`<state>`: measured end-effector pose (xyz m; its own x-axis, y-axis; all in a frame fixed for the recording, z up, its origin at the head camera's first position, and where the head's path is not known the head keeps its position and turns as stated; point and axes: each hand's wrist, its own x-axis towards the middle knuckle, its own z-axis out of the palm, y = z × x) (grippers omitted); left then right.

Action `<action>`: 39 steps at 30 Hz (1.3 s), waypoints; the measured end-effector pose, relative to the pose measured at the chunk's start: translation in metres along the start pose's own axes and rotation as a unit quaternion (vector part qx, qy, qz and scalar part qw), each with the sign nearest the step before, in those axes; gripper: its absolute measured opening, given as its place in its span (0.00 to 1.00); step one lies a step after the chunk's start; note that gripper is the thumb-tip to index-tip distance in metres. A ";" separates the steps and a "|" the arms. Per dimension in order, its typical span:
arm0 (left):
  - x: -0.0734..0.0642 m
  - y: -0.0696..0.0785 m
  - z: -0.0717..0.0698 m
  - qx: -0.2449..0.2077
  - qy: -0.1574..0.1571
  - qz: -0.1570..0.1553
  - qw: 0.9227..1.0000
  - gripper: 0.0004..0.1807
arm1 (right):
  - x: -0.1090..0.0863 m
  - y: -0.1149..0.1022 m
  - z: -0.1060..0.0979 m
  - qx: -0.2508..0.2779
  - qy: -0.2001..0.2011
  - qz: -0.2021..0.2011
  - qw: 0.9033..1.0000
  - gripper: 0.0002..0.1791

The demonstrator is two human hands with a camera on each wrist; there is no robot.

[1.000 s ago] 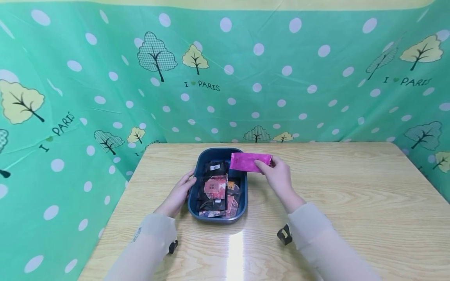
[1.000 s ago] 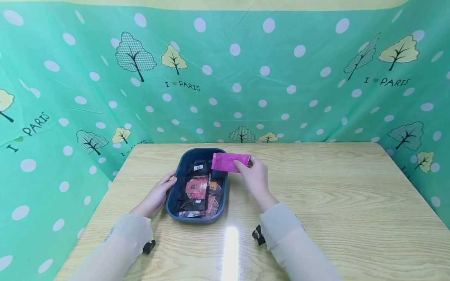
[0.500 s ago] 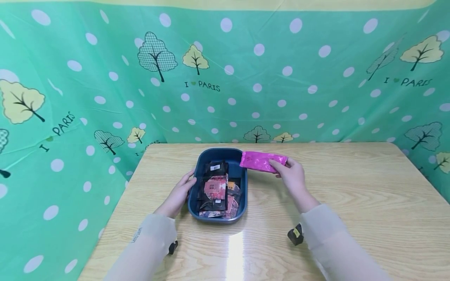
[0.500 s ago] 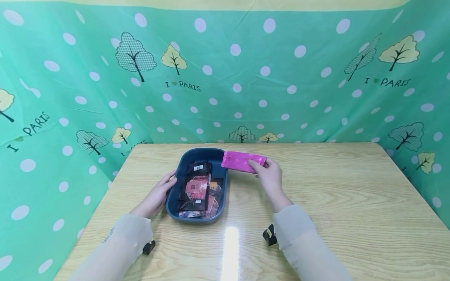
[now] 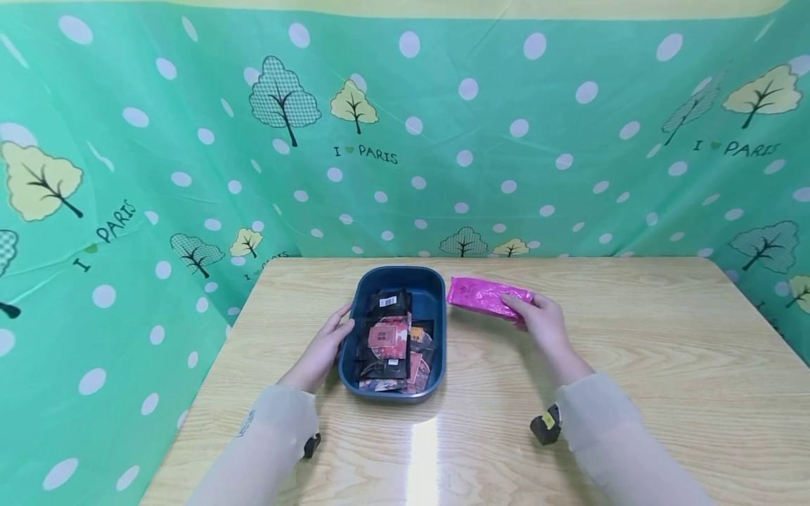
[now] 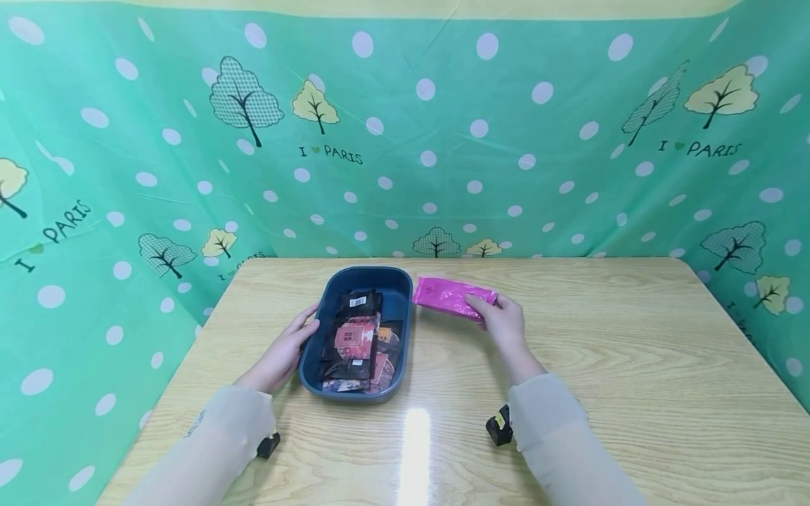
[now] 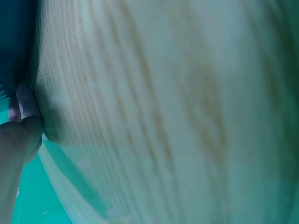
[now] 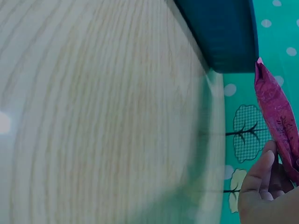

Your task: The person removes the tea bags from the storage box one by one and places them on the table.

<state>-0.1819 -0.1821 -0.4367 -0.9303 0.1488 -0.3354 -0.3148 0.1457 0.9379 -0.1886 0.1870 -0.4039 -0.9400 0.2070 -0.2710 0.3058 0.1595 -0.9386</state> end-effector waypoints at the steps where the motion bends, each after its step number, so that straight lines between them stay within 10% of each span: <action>1: 0.000 0.000 0.000 0.001 -0.001 0.000 1.000 0.30 | 0.000 0.001 -0.001 0.003 -0.002 0.003 1.000 0.29; 39: -0.001 -0.001 -0.001 0.012 -0.011 0.010 1.000 0.30 | 0.013 0.027 0.007 -0.102 -0.027 0.040 0.994 0.26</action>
<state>-0.1814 -0.1831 -0.4371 -0.9316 0.1730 -0.3195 -0.2922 0.1659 0.9418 -0.1930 0.1874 -0.4345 -0.9165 0.1763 -0.3591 0.3990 0.3377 -0.8525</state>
